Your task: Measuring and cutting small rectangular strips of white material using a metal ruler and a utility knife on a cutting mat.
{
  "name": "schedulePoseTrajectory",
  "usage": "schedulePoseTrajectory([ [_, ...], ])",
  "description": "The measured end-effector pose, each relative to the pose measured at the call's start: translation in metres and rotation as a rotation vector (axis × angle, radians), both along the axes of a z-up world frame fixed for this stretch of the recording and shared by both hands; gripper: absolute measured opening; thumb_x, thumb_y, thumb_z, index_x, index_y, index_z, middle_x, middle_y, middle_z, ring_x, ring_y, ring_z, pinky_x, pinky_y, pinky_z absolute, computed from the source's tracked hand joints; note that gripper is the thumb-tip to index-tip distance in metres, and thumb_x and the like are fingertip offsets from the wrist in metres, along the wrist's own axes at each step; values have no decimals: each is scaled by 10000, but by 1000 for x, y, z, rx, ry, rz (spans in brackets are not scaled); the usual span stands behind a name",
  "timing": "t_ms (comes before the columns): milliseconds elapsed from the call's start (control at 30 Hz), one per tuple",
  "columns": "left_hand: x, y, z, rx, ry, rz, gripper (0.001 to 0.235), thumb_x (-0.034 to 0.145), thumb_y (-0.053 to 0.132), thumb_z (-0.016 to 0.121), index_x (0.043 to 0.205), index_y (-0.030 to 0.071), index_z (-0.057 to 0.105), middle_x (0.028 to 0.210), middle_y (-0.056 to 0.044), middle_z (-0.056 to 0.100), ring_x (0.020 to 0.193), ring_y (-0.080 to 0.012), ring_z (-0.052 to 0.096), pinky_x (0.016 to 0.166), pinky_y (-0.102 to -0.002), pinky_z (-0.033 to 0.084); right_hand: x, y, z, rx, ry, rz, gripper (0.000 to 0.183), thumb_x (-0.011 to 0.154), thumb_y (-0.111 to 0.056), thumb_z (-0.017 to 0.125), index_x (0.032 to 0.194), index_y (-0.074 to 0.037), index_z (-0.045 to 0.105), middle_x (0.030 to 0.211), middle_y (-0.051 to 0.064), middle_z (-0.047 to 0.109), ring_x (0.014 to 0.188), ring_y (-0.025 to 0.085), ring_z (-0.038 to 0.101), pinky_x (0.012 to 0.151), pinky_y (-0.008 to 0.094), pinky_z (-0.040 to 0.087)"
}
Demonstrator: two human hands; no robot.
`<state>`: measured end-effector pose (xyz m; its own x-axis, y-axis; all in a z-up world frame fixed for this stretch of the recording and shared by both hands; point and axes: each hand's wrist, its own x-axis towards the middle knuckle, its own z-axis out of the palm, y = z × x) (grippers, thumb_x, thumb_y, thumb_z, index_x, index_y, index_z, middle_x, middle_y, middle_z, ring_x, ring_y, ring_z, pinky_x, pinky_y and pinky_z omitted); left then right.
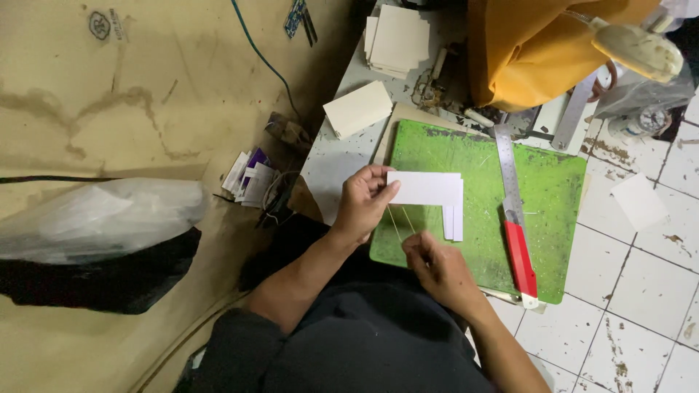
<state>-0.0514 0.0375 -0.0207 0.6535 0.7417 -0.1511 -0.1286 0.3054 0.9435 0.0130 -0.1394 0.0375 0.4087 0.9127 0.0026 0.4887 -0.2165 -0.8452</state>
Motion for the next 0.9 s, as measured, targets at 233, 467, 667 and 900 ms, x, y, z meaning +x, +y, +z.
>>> schedulePoseTrajectory([
  [233,26,78,11,118,-44,238,277,924,56,726,1164,-35,623,889,-166,724,767,-173,696,621,-268,614,2,-3,22,141,290,-95,82,868,11,656,840,-54,699,652,95,749,651,133,637,642,350,543],
  [467,49,145,-58,176,67,434,281,882,32,731,1106,-71,598,829,-206,692,724,-223,709,599,-366,682,33,-32,-23,-228,-628,-399,365,937,-464,703,1086,-131,700,1040,85,718,769,310,732,623,442,584],
  [667,44,169,-84,464,262,432,296,831,113,805,1056,-21,667,804,-173,737,673,-238,752,540,-327,667,33,-27,-56,-414,-876,-382,356,870,-475,693,865,-124,641,863,69,636,642,313,709,522,435,575],
  [900,13,154,-35,1139,348,477,382,740,163,889,1057,36,718,836,-147,702,707,-323,695,601,-382,590,43,-28,-109,-346,-994,-317,173,752,-271,641,703,-115,588,666,60,566,512,318,654,442,442,539],
])
